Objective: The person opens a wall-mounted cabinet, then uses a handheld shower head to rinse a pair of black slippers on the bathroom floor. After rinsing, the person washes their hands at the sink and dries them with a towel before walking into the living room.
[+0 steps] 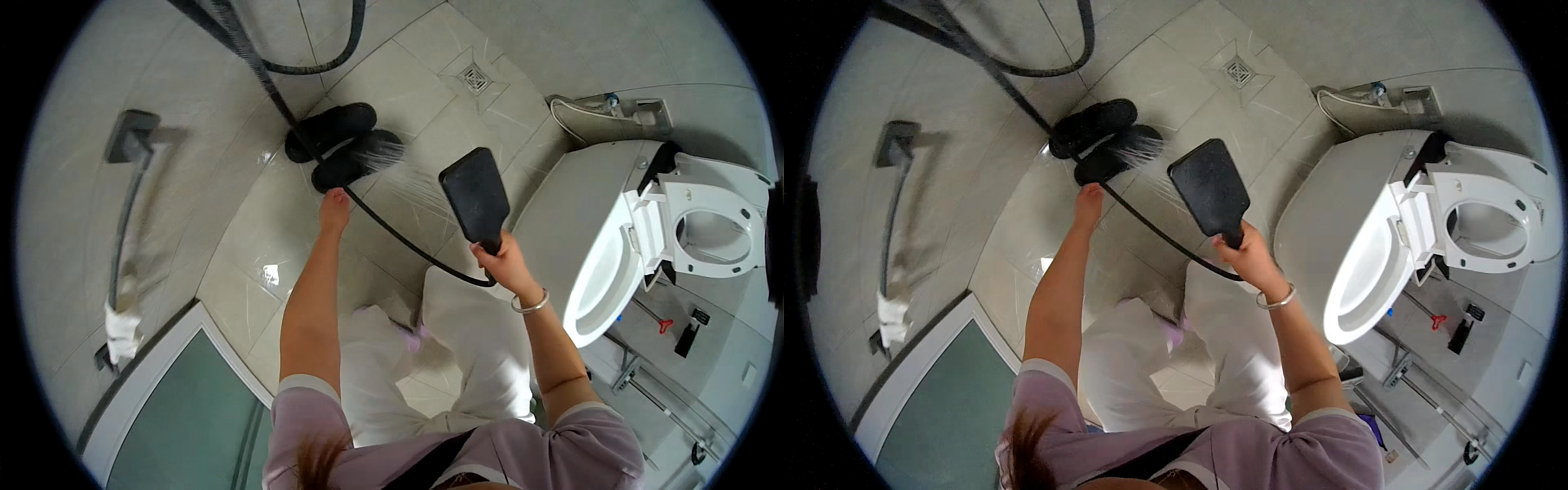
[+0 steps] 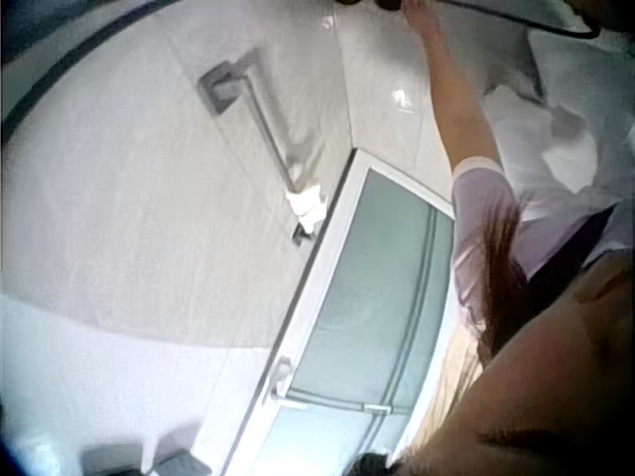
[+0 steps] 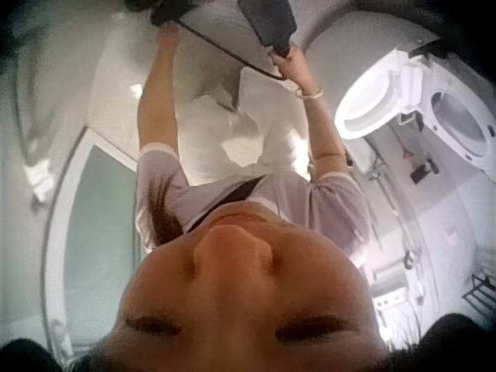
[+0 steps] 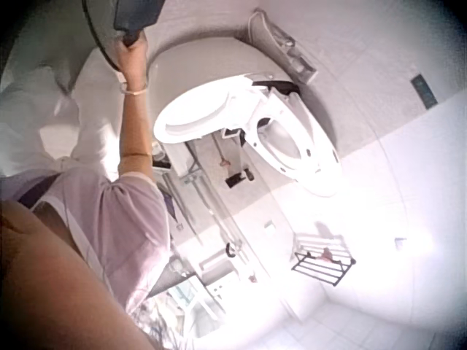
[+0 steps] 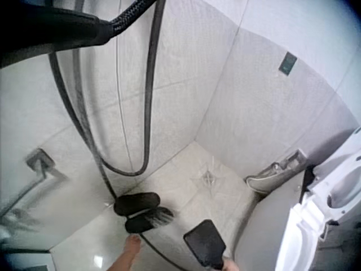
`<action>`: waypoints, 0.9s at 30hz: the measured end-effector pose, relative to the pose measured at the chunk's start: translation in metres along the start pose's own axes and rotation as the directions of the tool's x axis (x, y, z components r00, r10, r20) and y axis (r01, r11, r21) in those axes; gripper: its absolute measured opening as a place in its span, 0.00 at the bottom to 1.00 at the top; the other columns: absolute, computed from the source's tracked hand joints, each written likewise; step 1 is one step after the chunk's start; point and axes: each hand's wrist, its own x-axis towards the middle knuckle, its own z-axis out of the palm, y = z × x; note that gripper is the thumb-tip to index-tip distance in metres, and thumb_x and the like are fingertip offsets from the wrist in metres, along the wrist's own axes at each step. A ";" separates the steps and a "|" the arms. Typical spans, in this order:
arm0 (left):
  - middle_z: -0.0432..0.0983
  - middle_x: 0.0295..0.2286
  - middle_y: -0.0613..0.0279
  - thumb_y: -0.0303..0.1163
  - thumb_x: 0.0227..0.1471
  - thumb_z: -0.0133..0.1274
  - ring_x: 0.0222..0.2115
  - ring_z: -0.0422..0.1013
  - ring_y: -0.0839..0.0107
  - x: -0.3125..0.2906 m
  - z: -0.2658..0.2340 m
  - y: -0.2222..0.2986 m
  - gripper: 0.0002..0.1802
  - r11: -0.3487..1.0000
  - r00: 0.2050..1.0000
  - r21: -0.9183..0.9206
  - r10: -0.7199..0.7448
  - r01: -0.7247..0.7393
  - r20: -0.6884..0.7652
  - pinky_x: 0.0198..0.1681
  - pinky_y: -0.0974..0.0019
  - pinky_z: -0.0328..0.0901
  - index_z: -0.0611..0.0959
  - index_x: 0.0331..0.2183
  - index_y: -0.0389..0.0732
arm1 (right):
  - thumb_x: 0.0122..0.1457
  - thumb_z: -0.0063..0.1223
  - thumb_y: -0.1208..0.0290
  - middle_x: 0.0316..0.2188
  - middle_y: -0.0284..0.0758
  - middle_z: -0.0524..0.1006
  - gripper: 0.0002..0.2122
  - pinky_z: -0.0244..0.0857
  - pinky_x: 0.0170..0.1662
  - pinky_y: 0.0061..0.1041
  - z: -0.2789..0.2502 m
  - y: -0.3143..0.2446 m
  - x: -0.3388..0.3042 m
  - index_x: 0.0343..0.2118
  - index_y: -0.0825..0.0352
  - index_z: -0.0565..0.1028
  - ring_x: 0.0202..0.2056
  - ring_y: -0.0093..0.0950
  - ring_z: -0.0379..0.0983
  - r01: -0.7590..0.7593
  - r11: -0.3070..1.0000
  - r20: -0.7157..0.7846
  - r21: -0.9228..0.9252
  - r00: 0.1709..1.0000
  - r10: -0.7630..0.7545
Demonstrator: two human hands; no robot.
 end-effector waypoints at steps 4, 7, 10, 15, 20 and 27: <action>0.74 0.30 0.57 0.34 0.44 0.46 0.32 0.70 0.62 0.056 0.031 -0.019 0.12 0.975 0.993 0.221 0.010 0.015 -0.114 0.36 0.65 0.63 0.75 0.33 0.39 | 0.48 0.50 0.77 0.16 0.23 0.63 0.05 0.52 0.20 0.13 -0.006 0.033 0.033 0.24 0.67 0.64 0.18 0.11 0.58 0.023 1.000 -0.108 -0.014 0.994 -0.025; 0.74 0.29 0.56 0.36 0.43 0.49 0.31 0.70 0.61 0.082 0.047 -0.032 0.14 0.998 0.995 0.056 0.008 -0.002 -0.104 0.35 0.64 0.64 0.75 0.32 0.37 | 0.48 0.49 0.77 0.15 0.22 0.62 0.05 0.51 0.20 0.13 -0.012 0.045 0.045 0.24 0.68 0.65 0.18 0.11 0.56 0.008 0.997 -0.075 -0.082 0.997 -0.015; 0.74 0.29 0.55 0.38 0.42 0.51 0.31 0.71 0.60 0.095 0.075 -0.005 0.17 0.995 1.000 0.104 -0.002 0.005 -0.029 0.35 0.63 0.64 0.75 0.32 0.36 | 0.47 0.50 0.78 0.16 0.22 0.60 0.05 0.50 0.20 0.14 -0.017 0.048 0.047 0.24 0.69 0.65 0.19 0.11 0.53 -0.006 0.997 -0.046 -0.083 0.999 0.002; 0.73 0.31 0.51 0.39 0.43 0.50 0.31 0.70 0.57 0.108 0.098 -0.005 0.19 0.980 0.974 0.048 -0.186 0.193 -0.127 0.36 0.63 0.63 0.74 0.34 0.33 | 0.46 0.50 0.79 0.16 0.22 0.59 0.06 0.50 0.20 0.15 -0.017 0.056 0.043 0.24 0.69 0.64 0.20 0.12 0.53 0.028 0.987 -0.010 -0.157 0.999 -0.030; 0.71 0.34 0.49 0.34 0.47 0.45 0.36 0.67 0.57 0.095 0.081 -0.007 0.17 0.966 0.959 -0.060 -0.256 0.251 -0.122 0.40 0.65 0.60 0.73 0.37 0.32 | 0.45 0.50 0.79 0.16 0.21 0.59 0.06 0.50 0.21 0.14 -0.008 0.050 0.042 0.23 0.69 0.64 0.20 0.12 0.53 0.024 0.995 0.024 -0.096 0.999 -0.022; 0.66 0.41 0.57 0.34 0.52 0.37 0.39 0.64 0.65 0.072 0.029 -0.035 0.19 0.537 0.922 -0.822 -0.385 0.190 -0.038 0.45 0.65 0.55 0.67 0.44 0.32 | 0.46 0.50 0.79 0.15 0.22 0.62 0.06 0.51 0.19 0.14 -0.013 0.033 0.054 0.23 0.68 0.64 0.17 0.12 0.56 0.119 0.993 0.027 -0.028 0.993 -0.118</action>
